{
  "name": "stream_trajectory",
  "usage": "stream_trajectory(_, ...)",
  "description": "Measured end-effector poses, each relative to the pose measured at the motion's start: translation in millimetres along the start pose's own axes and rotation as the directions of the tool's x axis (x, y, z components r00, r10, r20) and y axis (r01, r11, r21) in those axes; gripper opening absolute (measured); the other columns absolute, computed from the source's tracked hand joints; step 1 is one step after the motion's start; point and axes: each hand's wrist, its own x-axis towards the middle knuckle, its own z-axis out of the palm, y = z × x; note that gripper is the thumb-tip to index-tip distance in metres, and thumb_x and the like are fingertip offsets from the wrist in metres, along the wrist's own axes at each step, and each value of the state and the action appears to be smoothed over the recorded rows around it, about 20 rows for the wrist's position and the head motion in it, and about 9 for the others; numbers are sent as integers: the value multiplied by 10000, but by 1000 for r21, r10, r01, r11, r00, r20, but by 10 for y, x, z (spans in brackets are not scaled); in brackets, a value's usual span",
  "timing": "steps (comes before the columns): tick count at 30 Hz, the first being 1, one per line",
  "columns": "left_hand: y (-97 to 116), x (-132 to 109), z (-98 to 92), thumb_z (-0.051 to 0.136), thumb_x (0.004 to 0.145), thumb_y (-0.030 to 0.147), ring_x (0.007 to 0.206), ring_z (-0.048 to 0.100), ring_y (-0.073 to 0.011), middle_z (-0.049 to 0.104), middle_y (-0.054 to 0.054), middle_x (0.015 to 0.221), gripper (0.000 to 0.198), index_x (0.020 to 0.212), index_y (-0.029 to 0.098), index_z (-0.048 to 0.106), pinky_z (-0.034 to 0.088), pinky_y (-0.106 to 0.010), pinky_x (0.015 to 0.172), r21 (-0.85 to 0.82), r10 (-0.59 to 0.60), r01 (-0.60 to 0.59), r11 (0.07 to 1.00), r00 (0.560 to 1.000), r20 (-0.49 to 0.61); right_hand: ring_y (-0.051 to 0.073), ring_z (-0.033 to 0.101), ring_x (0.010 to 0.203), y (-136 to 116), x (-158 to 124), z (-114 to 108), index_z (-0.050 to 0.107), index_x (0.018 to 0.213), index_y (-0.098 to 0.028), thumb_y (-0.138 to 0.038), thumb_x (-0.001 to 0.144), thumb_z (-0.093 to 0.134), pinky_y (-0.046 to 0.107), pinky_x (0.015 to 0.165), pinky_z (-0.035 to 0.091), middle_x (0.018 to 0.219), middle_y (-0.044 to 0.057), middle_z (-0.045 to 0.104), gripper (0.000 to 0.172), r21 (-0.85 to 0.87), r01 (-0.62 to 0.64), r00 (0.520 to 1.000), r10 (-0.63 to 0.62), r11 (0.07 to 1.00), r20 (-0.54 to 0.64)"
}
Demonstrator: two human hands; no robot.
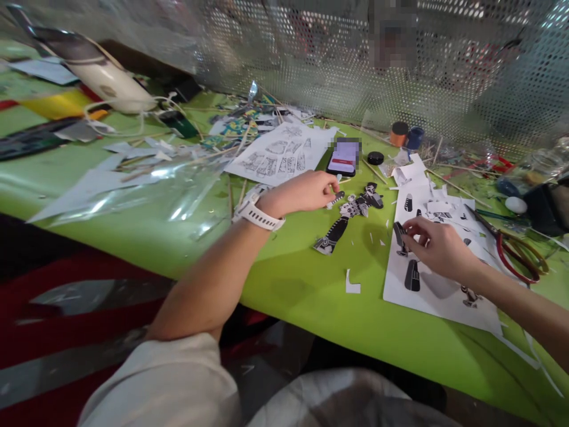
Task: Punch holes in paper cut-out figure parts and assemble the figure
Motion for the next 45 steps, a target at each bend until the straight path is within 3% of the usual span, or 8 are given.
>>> stream_trajectory(5,-52,21,30,540,978,250,813,745,-248,815,-109,1004,432,1384,139,641,452,-324,682,127,5,-16,992,996,87,252,727,771,38,549,-49,759,1173,-192,-326,989,567,360,673,509,1002,111,814,298,-334,2,994,-38,942,-103)
stream_trajectory(9,-49,29,42,561,1000,302,828,741,-255,805,-122,1040,433,1391,131,639,442,-333,681,169,12,-27,985,996,92,298,720,946,-42,858,-41,743,1340,-204,-380,1007,586,399,742,515,1389,172,690,408,-444,14,990,-75,896,-120)
stream_trajectory(13,18,12,92,595,1020,478,935,746,-313,793,-152,1087,503,1386,138,652,452,-351,722,243,3,-5,970,1000,11,305,701,1012,-112,1046,66,805,1245,-254,-494,998,635,386,752,513,1250,136,729,384,-435,101,995,-93,895,39)
stream_trajectory(18,101,-2,156,650,989,574,1042,734,-377,763,-205,1191,577,1370,141,661,468,-378,756,287,-9,3,958,1000,21,290,704,965,-53,1230,131,842,1081,-230,-498,940,712,398,776,522,1095,126,775,330,-378,61,998,-44,924,52)
stream_trajectory(30,31,-16,100,600,1025,470,862,709,-282,772,-161,1007,473,1327,108,643,406,-334,655,257,48,-87,962,987,154,317,725,1029,56,1367,32,839,1143,-193,-251,954,607,439,865,550,1136,155,800,305,-348,-22,999,9,937,-39)
stream_trajectory(35,47,-51,5,585,1027,403,797,695,-253,772,-147,1010,429,1329,106,656,412,-323,662,230,20,-66,971,981,193,309,732,974,16,1291,-15,866,1064,-236,-393,925,704,425,816,550,1077,119,813,265,-361,48,997,-25,931,68)
stream_trajectory(39,59,-44,-9,644,991,365,771,680,-237,765,-128,987,421,1323,106,657,409,-310,663,222,32,-82,972,975,219,353,732,985,42,1285,-60,853,1153,-218,-529,903,722,466,802,559,1091,158,807,420,-371,54,995,-16,927,103)
stream_trajectory(45,64,-38,-11,630,1008,344,742,669,-212,760,-115,985,363,1289,116,661,410,-296,655,214,3,-51,976,976,217,368,718,1119,79,1303,-88,834,1213,-210,-472,906,719,505,942,556,1254,159,788,419,-335,51,996,-23,941,86)
